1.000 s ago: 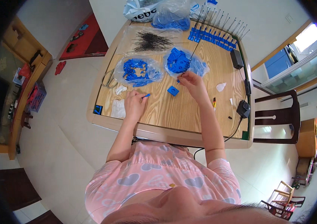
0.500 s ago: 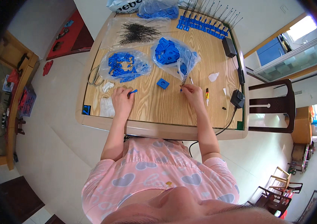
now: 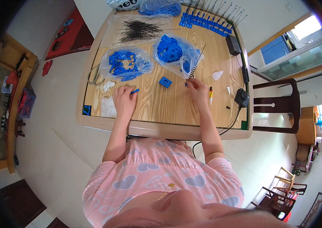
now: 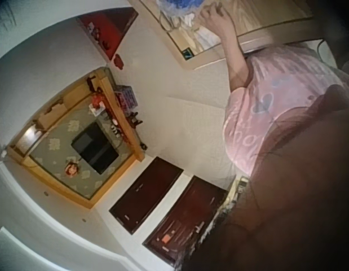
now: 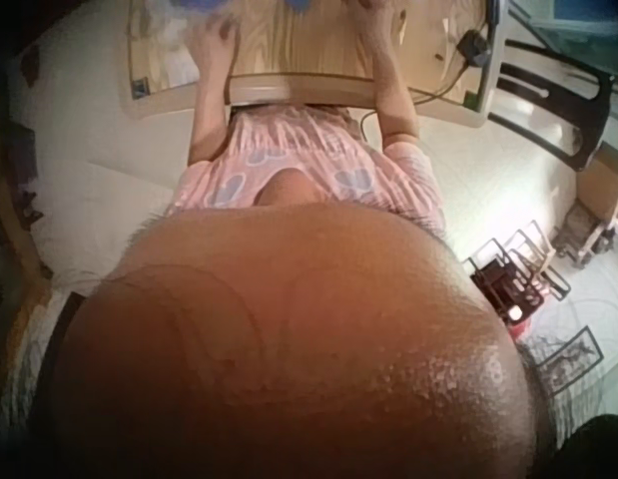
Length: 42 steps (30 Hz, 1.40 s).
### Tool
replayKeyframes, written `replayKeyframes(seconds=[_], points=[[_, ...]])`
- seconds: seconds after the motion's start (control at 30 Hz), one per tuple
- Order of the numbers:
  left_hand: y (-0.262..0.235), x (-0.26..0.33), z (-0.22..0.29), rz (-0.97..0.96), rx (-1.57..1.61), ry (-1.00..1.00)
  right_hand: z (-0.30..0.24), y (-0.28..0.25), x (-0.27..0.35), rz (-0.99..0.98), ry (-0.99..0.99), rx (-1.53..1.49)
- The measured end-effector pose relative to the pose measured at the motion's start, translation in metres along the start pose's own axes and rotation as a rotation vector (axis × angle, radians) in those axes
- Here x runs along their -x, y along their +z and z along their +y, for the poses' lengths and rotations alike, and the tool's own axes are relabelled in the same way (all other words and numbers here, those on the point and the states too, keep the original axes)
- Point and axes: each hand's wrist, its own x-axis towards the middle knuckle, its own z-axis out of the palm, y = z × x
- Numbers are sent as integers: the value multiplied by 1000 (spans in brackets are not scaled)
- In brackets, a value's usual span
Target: Manually assemble a spring-like component into a blue plastic housing using glue.
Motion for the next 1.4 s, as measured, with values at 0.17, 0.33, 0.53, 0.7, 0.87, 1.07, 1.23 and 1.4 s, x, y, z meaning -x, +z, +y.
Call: replayKeyframes(seconds=[0.17,0.33,0.53,0.7,0.87,1.07,1.23,1.4], points=[[0,1,-4,8,0,1,-13,-1,5,-19,20,42],[0,2,-12,-21,-38,-6,-18,-2,4,-10,132,-67],[-6,-2,-14,2,-78,-12,-28,-7,5,37,6,42],[-8,-9,-14,26,-26,-28,-21,0,30,-184,-108,256],[-14,-49,-16,114,-23,43,-13,-5,39,-316,34,454],[3,-100,-12,35,-187,127,-13,-6,49,-292,3,466],[19,-105,-6,-201,-233,172,-12,-9,53,-284,-5,459],[20,-101,-5,-291,-212,187,-8,-13,57,-271,-19,413]])
